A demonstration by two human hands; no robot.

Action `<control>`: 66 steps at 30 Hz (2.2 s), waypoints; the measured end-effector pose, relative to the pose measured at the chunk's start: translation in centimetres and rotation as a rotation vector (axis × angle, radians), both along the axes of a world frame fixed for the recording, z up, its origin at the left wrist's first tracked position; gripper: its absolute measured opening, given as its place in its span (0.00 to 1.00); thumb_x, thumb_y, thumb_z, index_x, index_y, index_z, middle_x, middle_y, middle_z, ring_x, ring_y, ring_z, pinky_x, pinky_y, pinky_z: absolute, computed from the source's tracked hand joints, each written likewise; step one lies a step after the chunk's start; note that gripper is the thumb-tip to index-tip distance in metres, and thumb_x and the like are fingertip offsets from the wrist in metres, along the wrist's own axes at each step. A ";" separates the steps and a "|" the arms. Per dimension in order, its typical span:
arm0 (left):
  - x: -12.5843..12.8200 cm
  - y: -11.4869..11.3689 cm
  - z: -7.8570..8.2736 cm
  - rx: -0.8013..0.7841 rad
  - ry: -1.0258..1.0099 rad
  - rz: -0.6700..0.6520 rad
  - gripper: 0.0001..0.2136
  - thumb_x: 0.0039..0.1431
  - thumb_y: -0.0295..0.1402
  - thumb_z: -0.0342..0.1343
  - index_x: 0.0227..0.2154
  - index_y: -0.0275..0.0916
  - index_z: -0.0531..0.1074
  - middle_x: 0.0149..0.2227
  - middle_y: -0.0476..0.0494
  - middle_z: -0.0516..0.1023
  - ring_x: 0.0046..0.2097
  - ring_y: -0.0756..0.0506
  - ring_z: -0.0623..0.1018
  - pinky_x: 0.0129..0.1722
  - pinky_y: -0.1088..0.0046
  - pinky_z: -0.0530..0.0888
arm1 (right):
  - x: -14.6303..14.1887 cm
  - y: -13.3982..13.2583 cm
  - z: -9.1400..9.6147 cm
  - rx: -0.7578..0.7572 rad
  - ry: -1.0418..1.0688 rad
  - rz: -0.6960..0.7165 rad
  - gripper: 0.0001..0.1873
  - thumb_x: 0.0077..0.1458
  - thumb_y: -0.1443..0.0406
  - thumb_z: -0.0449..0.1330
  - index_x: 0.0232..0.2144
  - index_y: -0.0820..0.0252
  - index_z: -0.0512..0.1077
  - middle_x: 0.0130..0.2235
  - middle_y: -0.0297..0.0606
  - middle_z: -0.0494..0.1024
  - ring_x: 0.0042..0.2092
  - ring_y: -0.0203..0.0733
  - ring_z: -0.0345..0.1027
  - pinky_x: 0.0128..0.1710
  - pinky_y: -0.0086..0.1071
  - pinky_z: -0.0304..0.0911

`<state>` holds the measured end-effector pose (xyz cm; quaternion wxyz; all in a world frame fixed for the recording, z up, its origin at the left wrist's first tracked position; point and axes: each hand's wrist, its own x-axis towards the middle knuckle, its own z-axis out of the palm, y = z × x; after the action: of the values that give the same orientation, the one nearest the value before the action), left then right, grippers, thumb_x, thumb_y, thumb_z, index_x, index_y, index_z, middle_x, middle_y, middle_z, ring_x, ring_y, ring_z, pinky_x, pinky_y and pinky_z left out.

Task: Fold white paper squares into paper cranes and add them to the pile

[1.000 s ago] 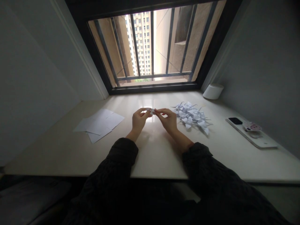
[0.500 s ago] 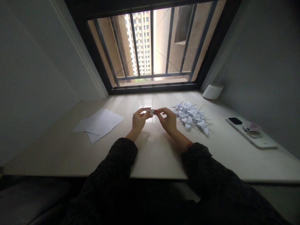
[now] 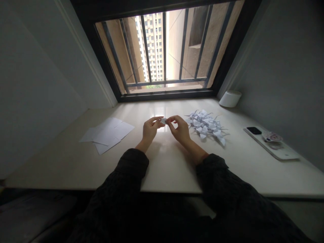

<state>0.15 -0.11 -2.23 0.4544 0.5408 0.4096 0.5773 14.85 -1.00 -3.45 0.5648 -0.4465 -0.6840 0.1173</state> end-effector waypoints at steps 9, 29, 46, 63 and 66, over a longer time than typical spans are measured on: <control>0.2 0.0 -0.3 0.029 0.034 -0.084 0.19 0.47 0.44 0.63 0.36 0.34 0.78 0.33 0.39 0.81 0.34 0.45 0.80 0.41 0.64 0.77 | -0.3 0.8 -0.4 -0.208 0.260 0.115 0.14 0.49 0.53 0.62 0.29 0.56 0.77 0.31 0.36 0.80 0.33 0.39 0.72 0.32 0.32 0.65; -0.4 -0.1 1.0 -0.048 -0.033 0.014 0.19 0.45 0.43 0.65 0.37 0.35 0.78 0.33 0.41 0.82 0.36 0.44 0.81 0.41 0.64 0.76 | 0.6 1.6 -0.5 -0.224 0.332 0.270 0.19 0.40 0.53 0.68 0.36 0.53 0.79 0.34 0.36 0.81 0.33 0.39 0.73 0.33 0.34 0.68; -0.4 0.0 0.5 0.040 0.061 -0.065 0.23 0.46 0.44 0.65 0.43 0.37 0.76 0.32 0.41 0.82 0.35 0.44 0.81 0.42 0.64 0.75 | 0.4 1.6 -0.7 -0.253 0.364 0.229 0.15 0.47 0.52 0.63 0.33 0.54 0.78 0.35 0.37 0.81 0.37 0.42 0.74 0.36 0.34 0.67; -0.5 -0.1 0.1 -0.016 0.134 0.026 0.17 0.44 0.45 0.65 0.33 0.39 0.80 0.32 0.40 0.82 0.35 0.44 0.80 0.33 0.70 0.75 | -0.2 1.3 -0.7 -0.278 0.440 0.222 0.12 0.47 0.55 0.63 0.30 0.56 0.78 0.31 0.35 0.81 0.35 0.40 0.73 0.34 0.31 0.65; -0.5 -0.1 0.0 0.009 0.167 0.053 0.17 0.45 0.46 0.64 0.33 0.38 0.80 0.32 0.41 0.82 0.34 0.45 0.80 0.32 0.71 0.75 | -0.3 1.4 -0.8 -0.312 0.472 0.231 0.13 0.46 0.54 0.64 0.29 0.56 0.79 0.31 0.35 0.81 0.35 0.40 0.73 0.34 0.32 0.65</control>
<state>-0.37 -0.18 -2.27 0.4005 0.5781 0.4577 0.5439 14.55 0.37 -4.21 0.6158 -0.4074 -0.5539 0.3848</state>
